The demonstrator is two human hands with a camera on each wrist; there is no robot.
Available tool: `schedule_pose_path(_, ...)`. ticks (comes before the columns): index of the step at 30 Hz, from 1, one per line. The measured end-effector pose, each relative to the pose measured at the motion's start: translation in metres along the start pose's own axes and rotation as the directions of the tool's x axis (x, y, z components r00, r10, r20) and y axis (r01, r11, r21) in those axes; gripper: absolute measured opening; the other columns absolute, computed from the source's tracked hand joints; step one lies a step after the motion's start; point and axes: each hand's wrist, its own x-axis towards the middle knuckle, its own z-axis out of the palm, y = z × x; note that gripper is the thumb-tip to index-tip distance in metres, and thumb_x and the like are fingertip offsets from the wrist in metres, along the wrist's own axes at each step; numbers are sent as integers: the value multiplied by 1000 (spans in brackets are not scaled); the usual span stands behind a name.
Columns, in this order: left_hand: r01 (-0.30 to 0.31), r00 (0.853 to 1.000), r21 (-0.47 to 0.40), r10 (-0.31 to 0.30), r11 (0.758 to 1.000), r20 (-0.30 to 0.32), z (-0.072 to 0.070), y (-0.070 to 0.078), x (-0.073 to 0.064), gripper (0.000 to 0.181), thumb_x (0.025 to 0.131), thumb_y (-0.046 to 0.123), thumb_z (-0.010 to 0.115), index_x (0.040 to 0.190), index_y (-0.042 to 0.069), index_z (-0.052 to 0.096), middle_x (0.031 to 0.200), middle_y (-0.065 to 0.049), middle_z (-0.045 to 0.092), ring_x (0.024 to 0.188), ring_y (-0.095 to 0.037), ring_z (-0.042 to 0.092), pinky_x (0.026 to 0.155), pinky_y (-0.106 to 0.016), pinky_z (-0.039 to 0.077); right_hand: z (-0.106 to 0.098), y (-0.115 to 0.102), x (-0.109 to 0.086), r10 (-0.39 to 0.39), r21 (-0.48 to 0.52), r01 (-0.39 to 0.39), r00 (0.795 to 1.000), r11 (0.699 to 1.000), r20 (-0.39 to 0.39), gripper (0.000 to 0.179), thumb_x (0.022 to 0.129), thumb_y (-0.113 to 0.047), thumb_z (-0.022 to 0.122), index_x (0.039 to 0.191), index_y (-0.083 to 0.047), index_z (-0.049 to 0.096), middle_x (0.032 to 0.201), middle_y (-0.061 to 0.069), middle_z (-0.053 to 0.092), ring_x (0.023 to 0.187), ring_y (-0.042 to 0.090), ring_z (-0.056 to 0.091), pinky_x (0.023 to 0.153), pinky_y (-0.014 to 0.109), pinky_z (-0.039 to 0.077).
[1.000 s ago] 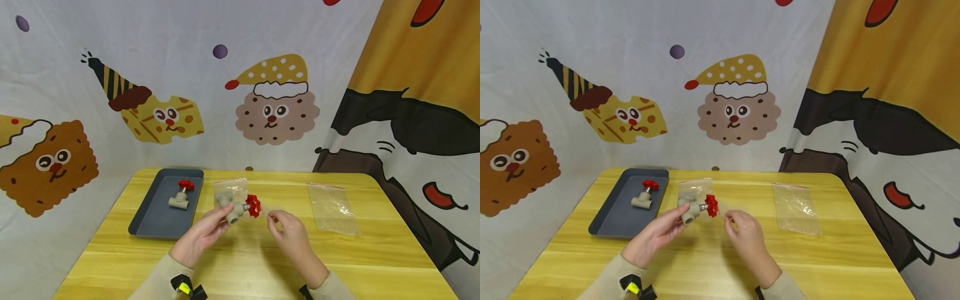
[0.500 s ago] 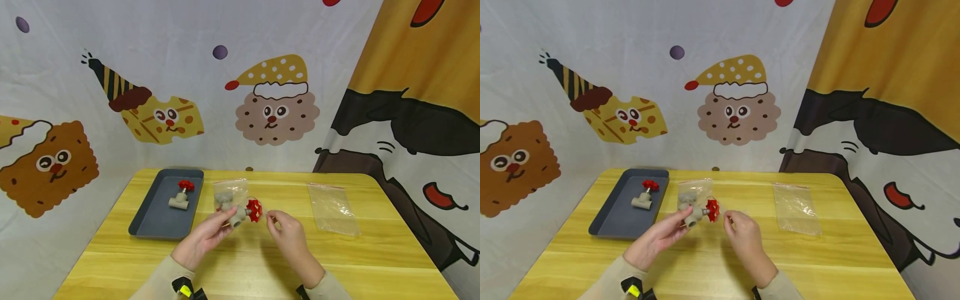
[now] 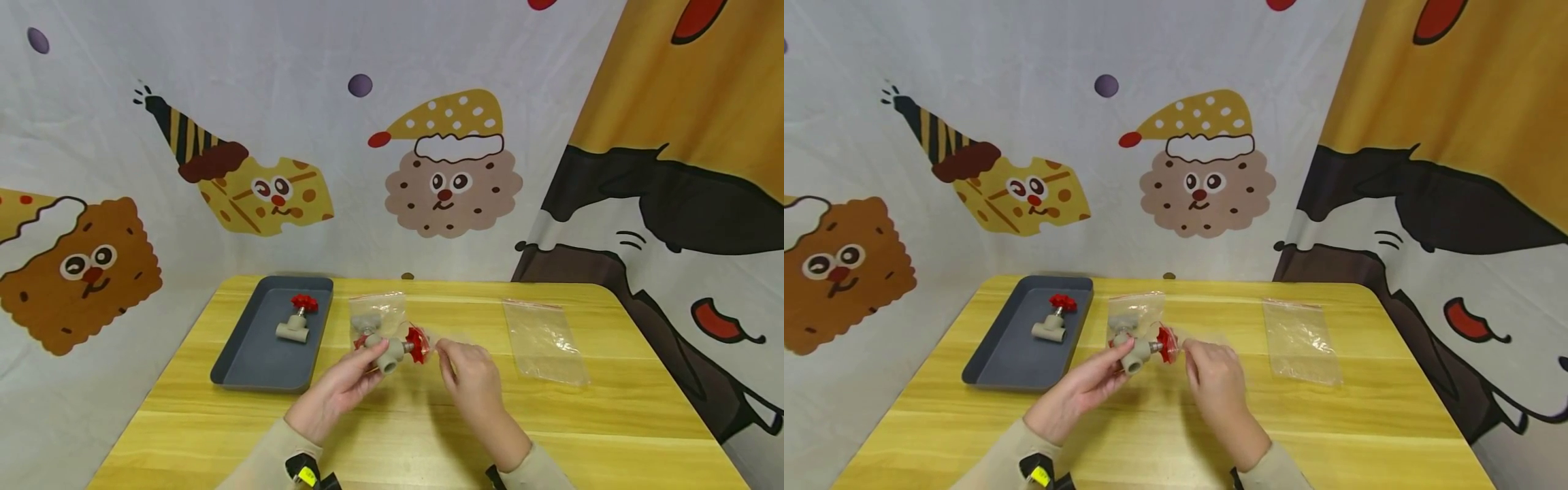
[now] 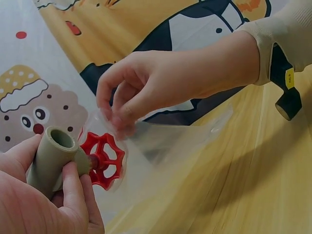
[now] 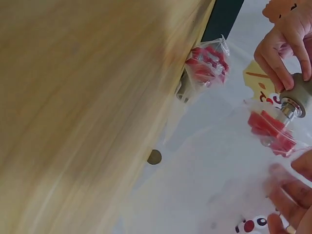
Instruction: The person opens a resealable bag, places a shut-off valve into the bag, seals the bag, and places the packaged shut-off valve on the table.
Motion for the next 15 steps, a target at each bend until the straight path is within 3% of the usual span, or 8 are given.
schedule_pose_path(4,-2,1000,1,2,1000,-11,0,0,2,34,93,24,61,119,4,49,103,-3,57,88,-8,59,75,-16,51,-2,-1,1,11,-27,-10,999,1000,47,9,78,-17,71,86,-12,70,95,3,70,86,23,63,71,42,50)
schedule_pose_path(7,-5,1000,11,5,1000,-16,0,-1,2,35,94,24,60,120,4,49,103,-3,57,88,-8,59,75,-16,51,-3,-2,1,14,-41,-11,998,999,68,16,76,-20,73,89,-11,71,98,4,68,85,23,61,68,40,49)
schedule_pose_path(11,0,1000,10,0,1000,-25,0,-1,2,32,93,23,60,118,5,50,101,-2,58,87,-8,60,74,-16,51,-5,-4,4,-27,-11,28,997,1000,76,19,76,-15,75,94,-9,70,93,4,68,79,20,63,64,34,52)
schedule_pose_path(15,6,1000,7,-6,1000,-28,0,-1,2,32,93,23,61,117,5,50,100,-2,59,85,-8,60,72,-15,51,-6,-7,6,-58,50,54,995,997,76,14,78,-8,75,91,-7,71,92,4,68,81,20,65,69,33,56)
